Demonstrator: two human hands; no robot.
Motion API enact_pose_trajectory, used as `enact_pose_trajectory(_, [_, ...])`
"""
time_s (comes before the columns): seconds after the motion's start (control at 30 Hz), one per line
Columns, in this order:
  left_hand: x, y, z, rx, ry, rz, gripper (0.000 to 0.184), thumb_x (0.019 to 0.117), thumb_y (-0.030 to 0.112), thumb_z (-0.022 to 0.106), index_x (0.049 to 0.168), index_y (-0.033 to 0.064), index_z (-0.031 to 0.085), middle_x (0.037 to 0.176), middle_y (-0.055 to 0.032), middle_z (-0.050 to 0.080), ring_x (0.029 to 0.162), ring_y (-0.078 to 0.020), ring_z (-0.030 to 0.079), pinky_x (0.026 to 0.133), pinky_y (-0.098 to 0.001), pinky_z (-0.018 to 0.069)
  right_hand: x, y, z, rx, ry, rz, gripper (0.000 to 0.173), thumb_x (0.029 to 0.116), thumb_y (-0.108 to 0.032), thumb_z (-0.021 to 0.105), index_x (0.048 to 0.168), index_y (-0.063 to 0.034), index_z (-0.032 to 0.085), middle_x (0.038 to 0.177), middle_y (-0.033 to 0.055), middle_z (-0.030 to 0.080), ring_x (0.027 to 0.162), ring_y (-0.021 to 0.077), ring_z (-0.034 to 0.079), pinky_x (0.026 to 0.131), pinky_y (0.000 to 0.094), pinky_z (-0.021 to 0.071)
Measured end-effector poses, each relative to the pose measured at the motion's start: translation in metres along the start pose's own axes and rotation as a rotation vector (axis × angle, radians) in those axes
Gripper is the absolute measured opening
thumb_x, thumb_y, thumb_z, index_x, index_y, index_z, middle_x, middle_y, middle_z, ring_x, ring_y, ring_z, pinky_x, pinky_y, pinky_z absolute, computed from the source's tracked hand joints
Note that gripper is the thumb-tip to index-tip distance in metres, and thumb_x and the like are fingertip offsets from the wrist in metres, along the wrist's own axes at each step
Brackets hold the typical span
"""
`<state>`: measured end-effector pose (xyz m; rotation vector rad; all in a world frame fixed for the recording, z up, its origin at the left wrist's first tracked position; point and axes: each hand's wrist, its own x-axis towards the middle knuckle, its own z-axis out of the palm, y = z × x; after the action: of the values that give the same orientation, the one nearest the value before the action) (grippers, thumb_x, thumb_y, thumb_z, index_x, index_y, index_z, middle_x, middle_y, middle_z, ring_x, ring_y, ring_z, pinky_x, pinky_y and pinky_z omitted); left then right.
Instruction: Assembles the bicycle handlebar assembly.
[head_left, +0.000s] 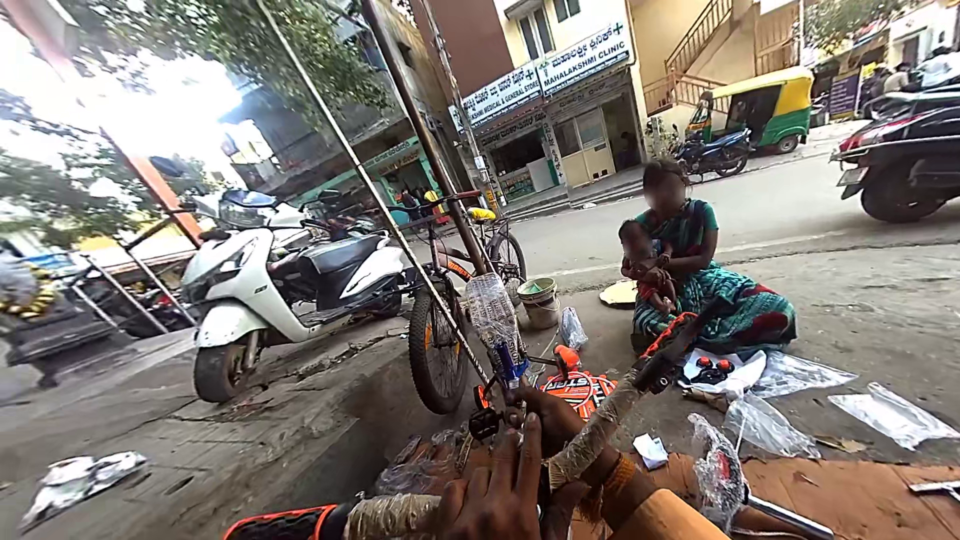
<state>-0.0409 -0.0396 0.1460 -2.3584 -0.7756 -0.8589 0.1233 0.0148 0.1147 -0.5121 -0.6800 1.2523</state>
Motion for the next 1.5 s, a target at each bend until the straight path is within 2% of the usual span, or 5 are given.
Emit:
enact_pose_trajectory(0.23, [0.008, 0.004, -0.001, -0.058, -0.027, -0.035, 0.075, 0.0900, 0.071, 0.055, 0.140, 0.0160, 0.065, 0.124, -0.0135, 0.073, 0.084, -0.0300, 0.073, 0.074, -0.0494, 0.0537, -0.066, 0.007, -0.021, -0.049, -0.174, -0.491, 0.031, 0.1088, -0.034, 0.040, 0.107, -0.0120, 0.062, 0.108, 0.0049, 0.069, 0.101, 0.0159, 0.066, 0.091, 0.0355, 0.0545])
enact_pose_trajectory(0.57, [0.013, 0.000, -0.015, -0.124, -0.086, -0.020, 0.093, 0.0872, 0.077, 0.054, 0.152, 0.0106, 0.050, 0.116, -0.0141, 0.074, 0.077, -0.0296, 0.072, 0.066, -0.0486, 0.0562, -0.015, -0.008, -0.003, 0.160, -0.100, 0.002, 0.044, 0.1123, -0.032, 0.024, 0.093, -0.0097, 0.056, 0.070, 0.0003, 0.058, 0.057, 0.0072, 0.057, 0.056, 0.0218, 0.0517])
enact_pose_trajectory(0.87, [0.012, 0.009, -0.006, -0.004, -0.022, 0.006, 0.084, 0.0894, 0.079, 0.045, 0.143, 0.0158, 0.062, 0.101, -0.0167, 0.073, 0.068, -0.0287, 0.069, 0.060, -0.0436, 0.0560, -0.065, -0.007, -0.004, -0.073, -0.068, -0.323, 0.037, 0.1112, -0.025, 0.023, 0.104, -0.0087, 0.056, 0.093, 0.0018, 0.069, 0.090, 0.0108, 0.069, 0.084, 0.0300, 0.0582])
enact_pose_trajectory(1.13, [0.013, 0.009, 0.003, 0.011, 0.014, -0.019, 0.087, 0.0898, 0.082, 0.036, 0.144, 0.0186, 0.062, 0.105, -0.0111, 0.074, 0.071, -0.0253, 0.068, 0.061, -0.0404, 0.0548, -0.027, -0.017, 0.007, 0.130, 0.133, -0.139, 0.046, 0.1130, -0.024, 0.017, 0.092, -0.0061, 0.054, 0.068, 0.0028, 0.058, 0.058, 0.0095, 0.059, 0.056, 0.0215, 0.0529])
enact_pose_trajectory(1.5, [0.011, 0.011, 0.005, 0.008, 0.027, -0.018, 0.085, 0.0900, 0.081, 0.038, 0.142, 0.0192, 0.063, 0.105, -0.0123, 0.074, 0.072, -0.0250, 0.069, 0.062, -0.0397, 0.0548, -0.045, 0.009, -0.019, -0.030, -0.081, -0.309, 0.024, 0.1085, -0.021, 0.042, 0.101, -0.0072, 0.060, 0.087, 0.0041, 0.066, 0.079, 0.0101, 0.065, 0.076, 0.0281, 0.0570])
